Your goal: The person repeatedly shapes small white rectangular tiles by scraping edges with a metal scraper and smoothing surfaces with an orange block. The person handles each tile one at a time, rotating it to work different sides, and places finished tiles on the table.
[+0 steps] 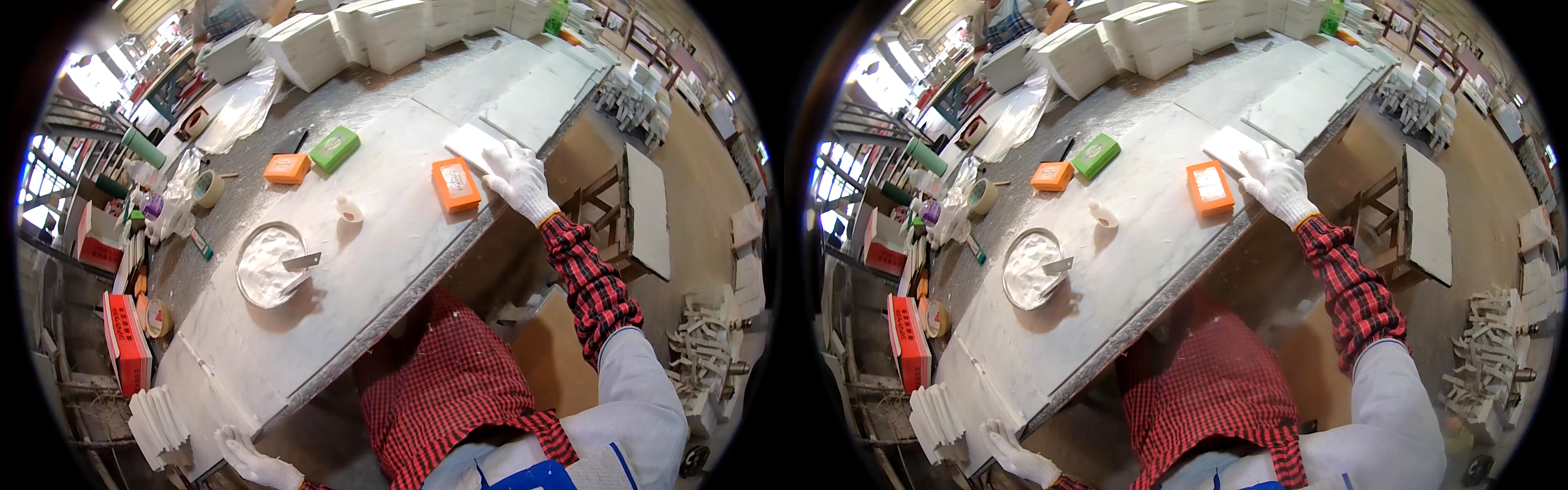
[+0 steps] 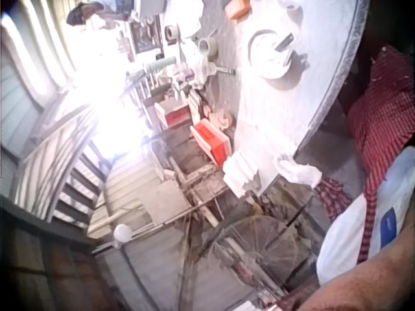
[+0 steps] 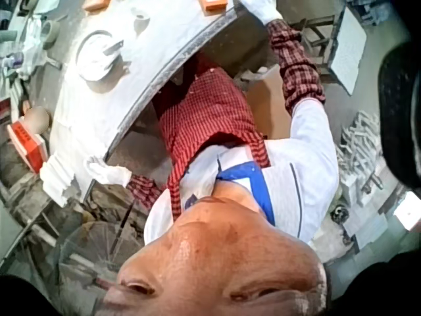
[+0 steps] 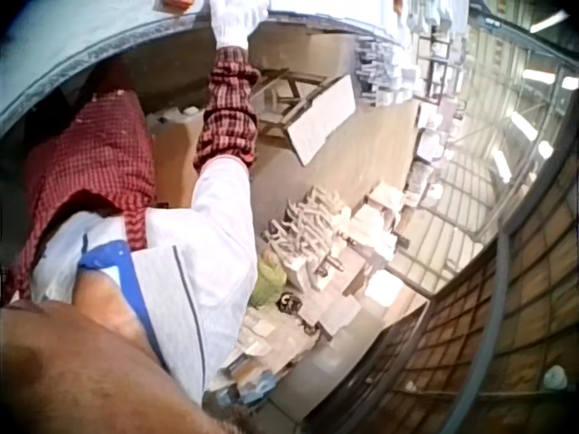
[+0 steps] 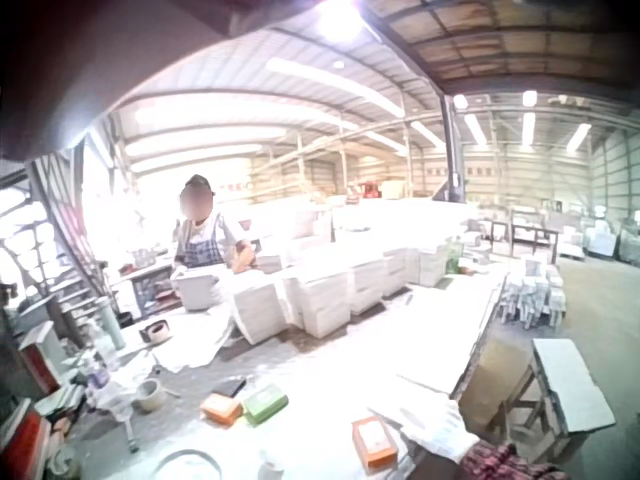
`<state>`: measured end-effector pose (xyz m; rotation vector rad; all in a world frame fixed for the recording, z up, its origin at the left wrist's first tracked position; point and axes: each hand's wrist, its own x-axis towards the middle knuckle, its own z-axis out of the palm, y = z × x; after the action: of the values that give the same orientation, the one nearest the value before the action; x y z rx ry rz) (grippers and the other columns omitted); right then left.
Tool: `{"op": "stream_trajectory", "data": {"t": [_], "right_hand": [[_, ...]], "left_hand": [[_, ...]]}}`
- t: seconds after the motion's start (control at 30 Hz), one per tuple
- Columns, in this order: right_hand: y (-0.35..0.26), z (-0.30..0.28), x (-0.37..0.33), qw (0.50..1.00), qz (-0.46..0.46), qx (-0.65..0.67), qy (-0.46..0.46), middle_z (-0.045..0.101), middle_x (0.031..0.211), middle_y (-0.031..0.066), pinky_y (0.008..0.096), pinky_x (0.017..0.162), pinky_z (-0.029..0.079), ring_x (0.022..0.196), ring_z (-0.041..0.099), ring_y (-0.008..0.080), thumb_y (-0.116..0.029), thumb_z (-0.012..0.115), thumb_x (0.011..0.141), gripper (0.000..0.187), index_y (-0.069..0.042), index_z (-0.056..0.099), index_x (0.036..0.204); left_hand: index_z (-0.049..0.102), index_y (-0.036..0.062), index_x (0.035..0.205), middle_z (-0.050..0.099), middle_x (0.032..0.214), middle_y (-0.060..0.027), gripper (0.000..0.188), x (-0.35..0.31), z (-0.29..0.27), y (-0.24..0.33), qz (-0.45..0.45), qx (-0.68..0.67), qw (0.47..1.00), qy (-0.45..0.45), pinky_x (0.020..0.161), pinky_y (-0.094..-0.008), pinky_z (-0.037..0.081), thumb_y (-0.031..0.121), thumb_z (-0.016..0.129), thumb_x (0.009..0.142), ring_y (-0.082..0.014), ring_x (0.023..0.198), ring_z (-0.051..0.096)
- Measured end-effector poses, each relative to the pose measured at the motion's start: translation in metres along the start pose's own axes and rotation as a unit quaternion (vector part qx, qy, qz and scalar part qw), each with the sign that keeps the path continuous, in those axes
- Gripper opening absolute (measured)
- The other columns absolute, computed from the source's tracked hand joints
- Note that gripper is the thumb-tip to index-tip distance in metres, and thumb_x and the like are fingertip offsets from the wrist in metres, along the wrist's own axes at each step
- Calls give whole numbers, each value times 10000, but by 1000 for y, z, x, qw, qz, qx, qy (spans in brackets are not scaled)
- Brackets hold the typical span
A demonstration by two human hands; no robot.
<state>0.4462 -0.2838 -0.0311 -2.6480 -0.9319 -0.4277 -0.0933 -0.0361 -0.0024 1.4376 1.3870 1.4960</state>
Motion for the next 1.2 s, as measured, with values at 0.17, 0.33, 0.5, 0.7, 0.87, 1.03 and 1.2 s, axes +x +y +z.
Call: {"op": "stream_trajectory", "data": {"t": [0.17,0.33,0.5,0.7,0.87,1.03,1.2], "right_hand": [[-13,37,18,983,-155,45,91,639,1117,145,490,907,444,1046,589,361,-388,643,885,406,-118,658,1187],[41,49,17,984,-174,13,37,651,1250,216,469,1028,449,1204,578,398,-257,592,963,396,-59,664,1298],[44,52,11,989,-100,111,8,626,1323,213,448,1075,420,1275,550,369,-240,585,1010,402,8,635,1322],[-21,7,-55,979,-7,203,10,598,1382,213,425,1132,379,1327,525,333,-212,562,1037,390,33,617,1335],[-64,-19,-102,974,-1,226,11,596,1402,171,396,1143,376,1328,528,291,-225,536,1063,402,34,589,1367],[-127,-38,-144,914,37,400,-52,641,1313,126,356,1085,430,1243,578,218,-120,553,1043,332,35,613,1331],[-232,-53,-167,707,41,653,-267,641,1306,153,317,928,516,1109,649,194,-42,517,972,555,22,426,1516]], "left_hand": [[597,-101,1307,587,1380,-218,354,5,-33,-22,58,218,973,53,1088,-401,451,139,531,1055,-311,1250,575],[545,11,1383,522,1434,-185,525,19,-32,-39,95,309,946,15,1122,-419,385,171,734,920,-336,1363,470],[417,56,1504,482,1474,-227,889,18,-44,-43,55,446,892,-44,1165,-521,324,400,826,794,-435,1431,345],[360,19,1540,446,1514,-278,966,41,-21,-27,-67,372,923,-68,1133,-466,381,351,846,774,-424,1385,449],[365,25,1541,488,1480,-266,953,32,-22,-34,17,396,918,-8,1100,-455,419,294,850,766,-409,1360,487],[371,11,1537,547,1416,-228,976,27,-29,-30,182,341,921,-44,1076,-441,443,150,875,713,-372,1307,533],[299,8,1577,569,1390,-205,1104,-42,4,15,260,181,930,-189,1068,-423,465,17,879,638,-319,1238,591]]}}
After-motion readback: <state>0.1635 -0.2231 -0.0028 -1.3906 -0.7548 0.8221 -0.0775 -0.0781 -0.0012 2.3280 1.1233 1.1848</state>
